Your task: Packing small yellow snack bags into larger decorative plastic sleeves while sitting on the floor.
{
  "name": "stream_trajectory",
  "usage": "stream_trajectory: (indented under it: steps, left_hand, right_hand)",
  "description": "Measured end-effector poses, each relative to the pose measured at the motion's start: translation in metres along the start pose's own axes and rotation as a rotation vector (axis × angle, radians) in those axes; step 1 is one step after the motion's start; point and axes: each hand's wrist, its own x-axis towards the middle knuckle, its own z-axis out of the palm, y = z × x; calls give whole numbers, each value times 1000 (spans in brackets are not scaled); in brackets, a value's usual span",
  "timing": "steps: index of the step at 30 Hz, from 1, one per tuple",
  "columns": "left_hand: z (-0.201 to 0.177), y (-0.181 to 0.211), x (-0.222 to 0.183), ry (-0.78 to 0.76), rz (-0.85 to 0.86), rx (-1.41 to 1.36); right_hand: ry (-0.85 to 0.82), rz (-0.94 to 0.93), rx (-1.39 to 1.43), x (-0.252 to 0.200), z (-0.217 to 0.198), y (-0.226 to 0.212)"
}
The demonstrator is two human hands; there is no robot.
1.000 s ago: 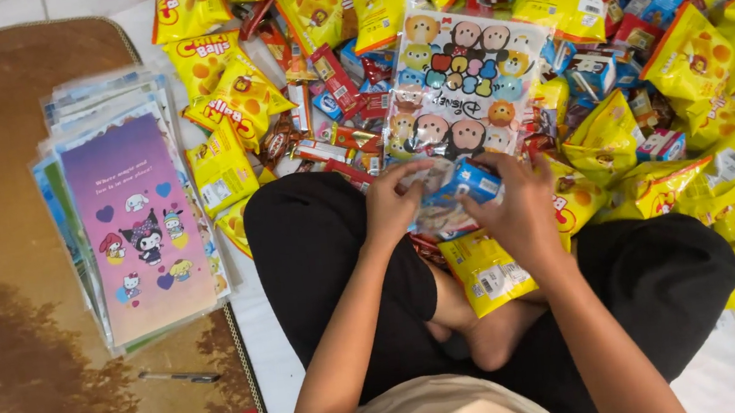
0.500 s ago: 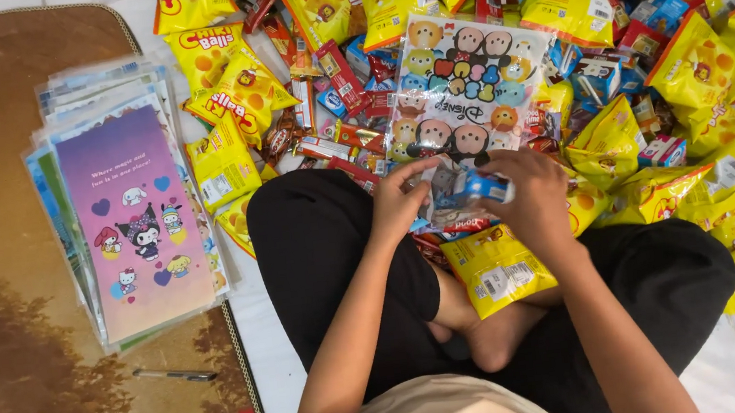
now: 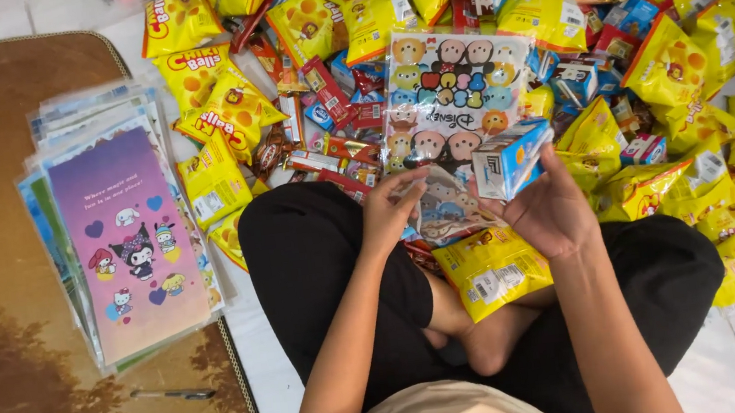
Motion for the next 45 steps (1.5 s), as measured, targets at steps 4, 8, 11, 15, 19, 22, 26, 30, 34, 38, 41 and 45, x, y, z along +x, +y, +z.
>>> stream_trajectory:
  steps: [4, 8, 11, 15, 19, 22, 26, 30, 34, 38, 41, 45]
  left_hand:
    - [-2, 2, -1, -7, 2, -3]
    - [-2, 5, 0, -20, -38, -3]
    - [-4, 7, 0, -21, -53, 31]
    - [-7, 26, -2, -10, -48, 125]
    - [-11, 25, 0, 6, 30, 296]
    - [-11, 38, -3, -7, 72, 430]
    - [-13, 39, -5, -38, 89, 502]
    - [-15, 33, -6, -25, 113, 538]
    - [-11, 47, -11, -20, 101, 534]
    - [-10, 47, -15, -34, 115, 528]
    - [-10, 47, -15, -51, 108, 503]
    - [-7, 44, -14, -67, 98, 479]
  right_hand:
    - [-68, 11, -195, 0, -10, 17]
    - [6, -45, -507, 12, -25, 40]
    - [1, -55, -758, 25, -23, 39]
    - [-90, -84, -1112, 58, -64, 30]
    - [-133, -114, -1332, 43, -37, 14]
    - [-116, -120, -1637, 37, -17, 16]
    - [-66, -181, -2088, 40, -15, 36]
    - [-64, -224, -2350, 46, -32, 47]
    - [-63, -63, -2132, 47, -29, 42]
    - [17, -95, -2142, 38, -53, 46]
    - [69, -201, -2091, 31, -66, 47]
    - [188, -261, -1727, 44, -93, 48]
